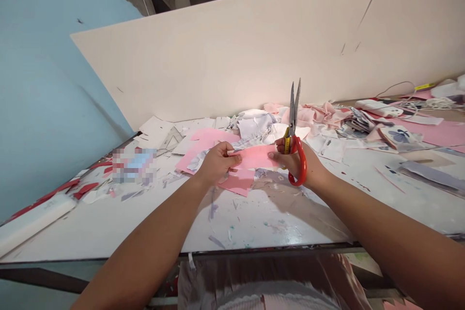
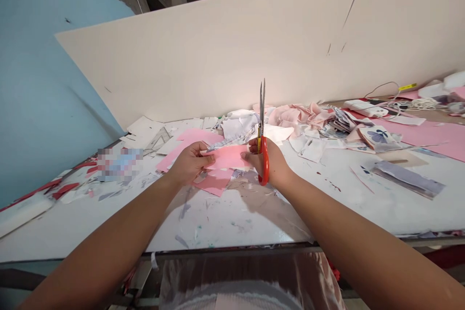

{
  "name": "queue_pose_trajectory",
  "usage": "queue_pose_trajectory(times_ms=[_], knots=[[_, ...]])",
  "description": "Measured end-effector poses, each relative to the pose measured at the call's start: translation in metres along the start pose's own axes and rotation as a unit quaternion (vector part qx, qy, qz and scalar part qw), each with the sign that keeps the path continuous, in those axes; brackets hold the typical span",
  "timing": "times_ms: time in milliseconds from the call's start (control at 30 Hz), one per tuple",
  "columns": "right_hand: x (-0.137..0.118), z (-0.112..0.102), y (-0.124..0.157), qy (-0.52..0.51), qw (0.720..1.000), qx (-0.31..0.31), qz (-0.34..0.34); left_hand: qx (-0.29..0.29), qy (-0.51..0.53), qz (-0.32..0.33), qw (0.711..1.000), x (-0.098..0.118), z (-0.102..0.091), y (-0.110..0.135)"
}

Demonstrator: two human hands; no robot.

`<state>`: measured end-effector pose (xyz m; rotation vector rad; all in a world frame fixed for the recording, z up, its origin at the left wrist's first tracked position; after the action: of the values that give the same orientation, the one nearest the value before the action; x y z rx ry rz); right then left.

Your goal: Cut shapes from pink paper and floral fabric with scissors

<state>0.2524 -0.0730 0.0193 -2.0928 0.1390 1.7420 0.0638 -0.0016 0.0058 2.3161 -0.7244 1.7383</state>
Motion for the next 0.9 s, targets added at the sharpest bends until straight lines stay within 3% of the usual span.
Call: queue_pose_trajectory(times_ms=[300, 633, 900], knots=[[0.009, 0.002, -0.002, -0.102, 0.994, -0.028, 0.039, -0.124, 0.123, -0.071, 0.982, 0.001, 0.002, 0.005], [0.011, 0.002, -0.004, -0.108, 0.993, -0.029, 0.021, -0.111, 0.048, -0.046, 0.992, 0.0, 0.003, 0.004], [-0.003, 0.001, 0.001, -0.023, 0.999, -0.031, -0.024, -0.115, 0.022, -0.047, 0.992, 0.003, 0.005, 0.006]])
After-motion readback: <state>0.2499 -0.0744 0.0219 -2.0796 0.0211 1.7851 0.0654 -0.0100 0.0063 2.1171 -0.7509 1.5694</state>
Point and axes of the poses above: each hand's wrist, its own y-axis away from the middle knuckle, its own z-axis out of the palm, x = y × z, the point moved 4 cm from there along -y, towards the middle knuckle, and after that the axes turned 13 degrees about -y, right-handed, at the moved point
